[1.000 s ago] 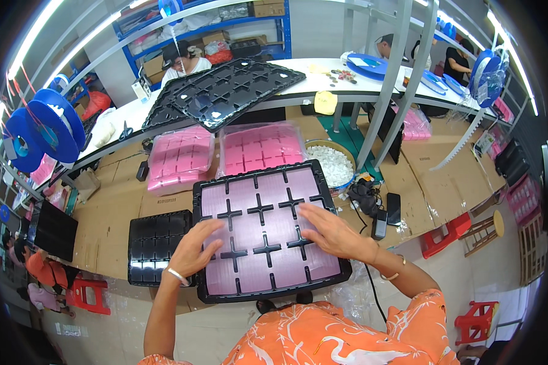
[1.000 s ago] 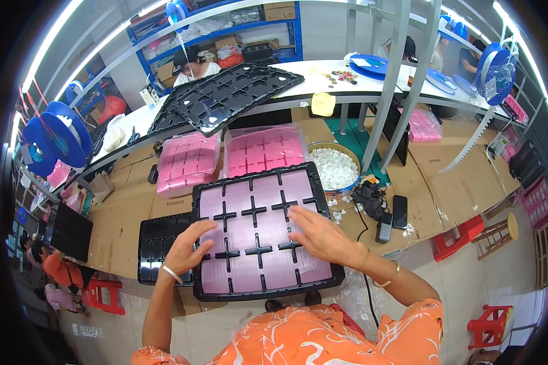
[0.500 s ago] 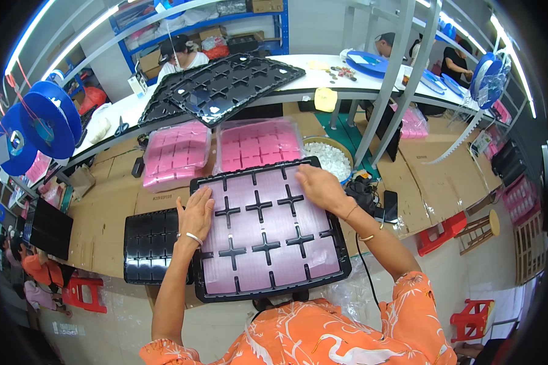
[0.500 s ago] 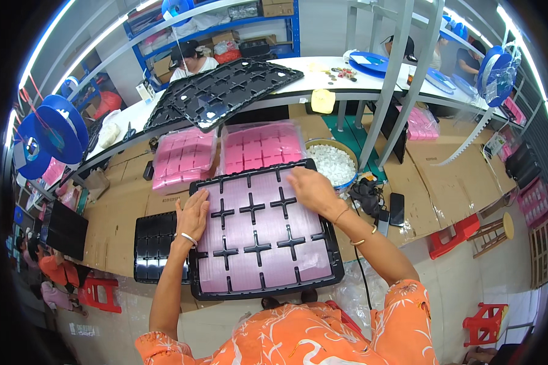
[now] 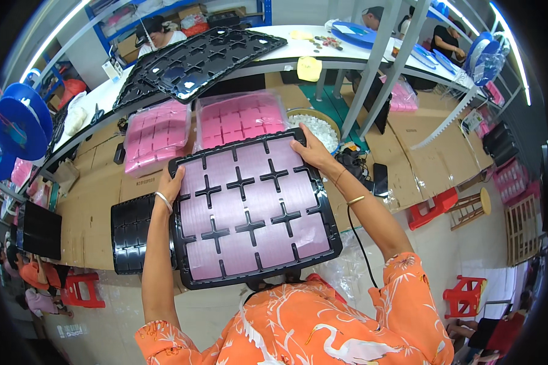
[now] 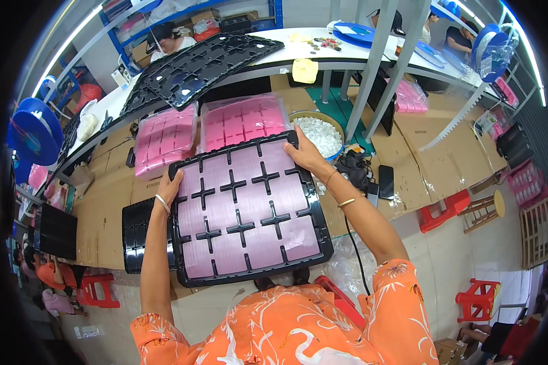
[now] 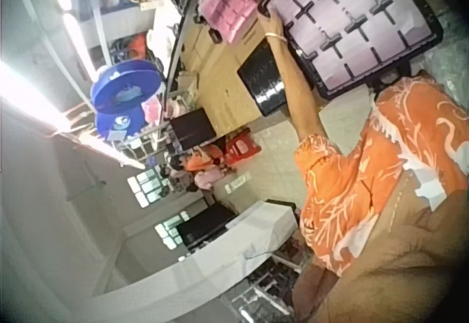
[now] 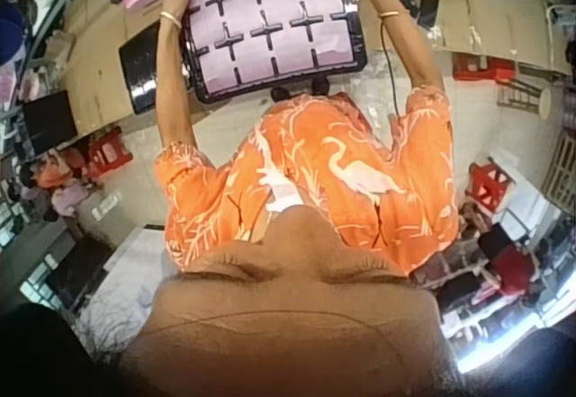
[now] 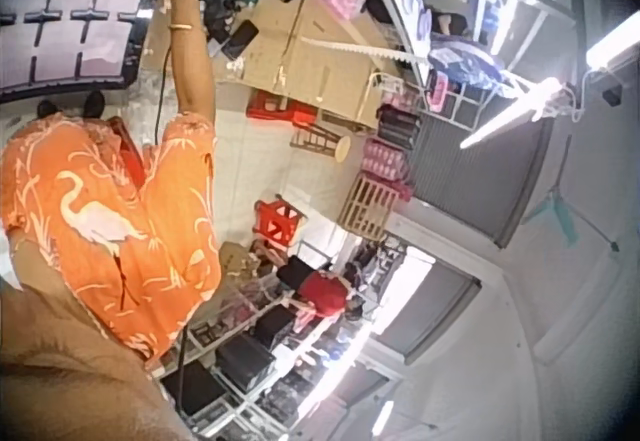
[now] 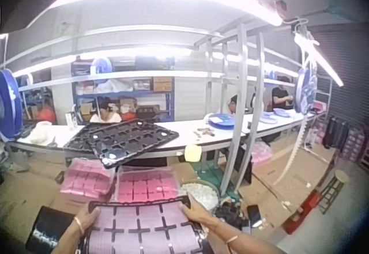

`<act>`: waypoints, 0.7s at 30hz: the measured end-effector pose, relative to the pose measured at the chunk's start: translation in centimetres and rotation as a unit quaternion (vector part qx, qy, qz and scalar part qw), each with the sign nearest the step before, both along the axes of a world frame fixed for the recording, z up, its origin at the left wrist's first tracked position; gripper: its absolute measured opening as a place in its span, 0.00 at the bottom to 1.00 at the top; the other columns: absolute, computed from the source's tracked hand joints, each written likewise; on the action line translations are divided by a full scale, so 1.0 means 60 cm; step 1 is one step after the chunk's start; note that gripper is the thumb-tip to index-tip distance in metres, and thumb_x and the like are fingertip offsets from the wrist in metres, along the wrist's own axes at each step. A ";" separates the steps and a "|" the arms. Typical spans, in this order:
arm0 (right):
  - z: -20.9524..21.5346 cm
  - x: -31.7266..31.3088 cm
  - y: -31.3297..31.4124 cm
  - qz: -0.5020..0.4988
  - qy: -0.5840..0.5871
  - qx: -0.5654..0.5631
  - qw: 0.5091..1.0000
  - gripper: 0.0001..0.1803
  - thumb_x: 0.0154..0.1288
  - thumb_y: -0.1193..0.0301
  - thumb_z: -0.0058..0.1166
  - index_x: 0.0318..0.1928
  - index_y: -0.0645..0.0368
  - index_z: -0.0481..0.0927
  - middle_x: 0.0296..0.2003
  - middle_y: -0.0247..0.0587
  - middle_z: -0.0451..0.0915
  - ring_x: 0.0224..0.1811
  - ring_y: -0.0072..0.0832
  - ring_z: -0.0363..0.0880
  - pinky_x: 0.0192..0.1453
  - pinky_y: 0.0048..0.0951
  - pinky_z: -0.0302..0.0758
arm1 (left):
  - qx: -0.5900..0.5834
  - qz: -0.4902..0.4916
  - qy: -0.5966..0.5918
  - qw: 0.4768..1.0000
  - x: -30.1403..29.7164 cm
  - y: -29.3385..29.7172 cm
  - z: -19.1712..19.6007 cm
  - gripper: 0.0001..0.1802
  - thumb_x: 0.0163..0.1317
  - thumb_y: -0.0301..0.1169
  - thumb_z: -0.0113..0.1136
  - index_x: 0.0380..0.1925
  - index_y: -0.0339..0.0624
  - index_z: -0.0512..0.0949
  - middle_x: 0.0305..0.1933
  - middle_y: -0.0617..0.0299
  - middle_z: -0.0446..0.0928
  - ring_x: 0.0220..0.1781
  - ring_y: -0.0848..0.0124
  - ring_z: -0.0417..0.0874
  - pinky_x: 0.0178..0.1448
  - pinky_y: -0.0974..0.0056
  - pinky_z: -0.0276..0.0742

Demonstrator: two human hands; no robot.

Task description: The person peels and sticks adhesive tabs onto a black plastic tray, presses a pink foam pad onto it, and applies adhesive tabs to another tray.

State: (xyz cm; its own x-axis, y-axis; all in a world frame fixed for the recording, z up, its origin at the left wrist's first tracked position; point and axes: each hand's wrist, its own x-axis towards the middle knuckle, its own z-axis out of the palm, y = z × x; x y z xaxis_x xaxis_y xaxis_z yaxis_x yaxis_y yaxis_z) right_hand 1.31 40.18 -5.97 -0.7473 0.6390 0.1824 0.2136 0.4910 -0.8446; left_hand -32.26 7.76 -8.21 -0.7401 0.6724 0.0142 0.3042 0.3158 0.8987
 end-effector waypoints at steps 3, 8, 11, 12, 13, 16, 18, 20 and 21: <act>0.037 0.027 -0.060 0.053 -0.005 -0.056 0.997 0.66 0.65 0.47 0.66 0.80 0.75 0.36 0.76 0.72 0.56 0.82 0.49 0.54 0.82 0.35 0.53 | 0.062 0.028 0.115 0.991 0.022 -0.055 -0.024 0.45 0.72 0.43 0.64 0.79 0.37 0.53 0.72 0.36 0.68 0.73 0.53 0.73 0.76 0.57 0.65; 0.069 0.186 -0.177 0.087 -0.049 -0.007 0.995 0.78 0.54 0.43 0.75 0.79 0.74 0.29 0.81 0.70 0.38 0.85 0.53 0.40 0.85 0.42 0.44 | -0.026 0.032 0.019 0.999 0.240 -0.175 0.071 0.58 0.62 0.32 0.70 0.83 0.44 0.38 0.79 0.26 0.55 0.80 0.44 0.62 0.81 0.52 0.58; 0.089 0.234 -0.239 0.086 -0.113 -0.017 0.990 0.81 0.50 0.45 0.78 0.80 0.70 0.26 0.81 0.69 0.39 0.85 0.54 0.38 0.86 0.41 0.44 | -0.082 -0.009 0.110 0.991 0.340 -0.215 0.113 0.66 0.52 0.28 0.77 0.83 0.44 0.39 0.81 0.36 0.54 0.80 0.51 0.63 0.81 0.56 0.59; 0.087 0.244 -0.250 0.079 -0.130 -0.012 0.988 0.79 0.52 0.47 0.78 0.80 0.68 0.26 0.81 0.68 0.39 0.85 0.54 0.39 0.86 0.41 0.44 | -0.095 0.003 0.142 0.985 0.354 -0.220 0.113 0.67 0.51 0.29 0.78 0.83 0.44 0.40 0.81 0.38 0.56 0.79 0.52 0.64 0.81 0.56 0.60; 0.087 0.247 -0.251 0.083 -0.133 -0.016 0.987 0.79 0.52 0.47 0.78 0.80 0.68 0.26 0.81 0.68 0.39 0.85 0.54 0.39 0.86 0.41 0.44 | -0.074 0.022 0.077 0.994 0.361 -0.224 0.116 0.67 0.51 0.29 0.79 0.83 0.43 0.41 0.79 0.40 0.60 0.77 0.54 0.66 0.80 0.56 0.61; 0.083 0.265 -0.250 0.096 -0.108 -0.130 0.981 0.74 0.57 0.55 0.75 0.81 0.64 0.25 0.82 0.66 0.37 0.86 0.50 0.37 0.86 0.39 0.42 | -0.051 0.030 -0.106 0.993 0.364 -0.258 0.094 0.65 0.53 0.28 0.78 0.83 0.43 0.43 0.77 0.42 0.64 0.76 0.56 0.67 0.80 0.56 0.62; 0.068 0.281 -0.246 0.120 -0.084 -0.190 0.971 0.72 0.60 0.60 0.74 0.81 0.63 0.24 0.83 0.58 0.33 0.86 0.41 0.35 0.86 0.37 0.39 | -0.025 0.034 -0.159 0.986 0.374 -0.258 0.112 0.61 0.55 0.27 0.75 0.83 0.42 0.44 0.76 0.44 0.66 0.76 0.57 0.68 0.80 0.56 0.61; 0.064 0.284 -0.237 0.159 -0.077 -0.229 0.957 0.71 0.61 0.64 0.73 0.81 0.62 0.23 0.83 0.55 0.31 0.86 0.38 0.34 0.86 0.36 0.37 | -0.003 0.022 -0.157 0.987 0.379 -0.272 0.120 0.58 0.56 0.25 0.70 0.83 0.41 0.45 0.77 0.43 0.64 0.78 0.56 0.65 0.82 0.56 0.57; 0.055 0.291 -0.230 0.165 -0.064 -0.241 0.954 0.70 0.60 0.67 0.72 0.81 0.62 0.24 0.84 0.54 0.32 0.86 0.37 0.35 0.86 0.35 0.36 | 0.027 0.003 -0.178 0.984 0.373 -0.280 0.117 0.57 0.56 0.23 0.67 0.83 0.40 0.45 0.79 0.43 0.60 0.82 0.55 0.59 0.84 0.57 0.51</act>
State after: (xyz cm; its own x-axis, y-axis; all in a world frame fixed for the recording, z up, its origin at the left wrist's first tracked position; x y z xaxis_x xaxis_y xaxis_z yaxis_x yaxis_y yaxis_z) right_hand 18.76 26.36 -2.70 -0.9186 0.3515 -0.1806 0.2321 0.1101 -0.9664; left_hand -9.87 -9.07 -1.19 -0.7090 0.6728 -0.2115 -0.0350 0.2659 0.9634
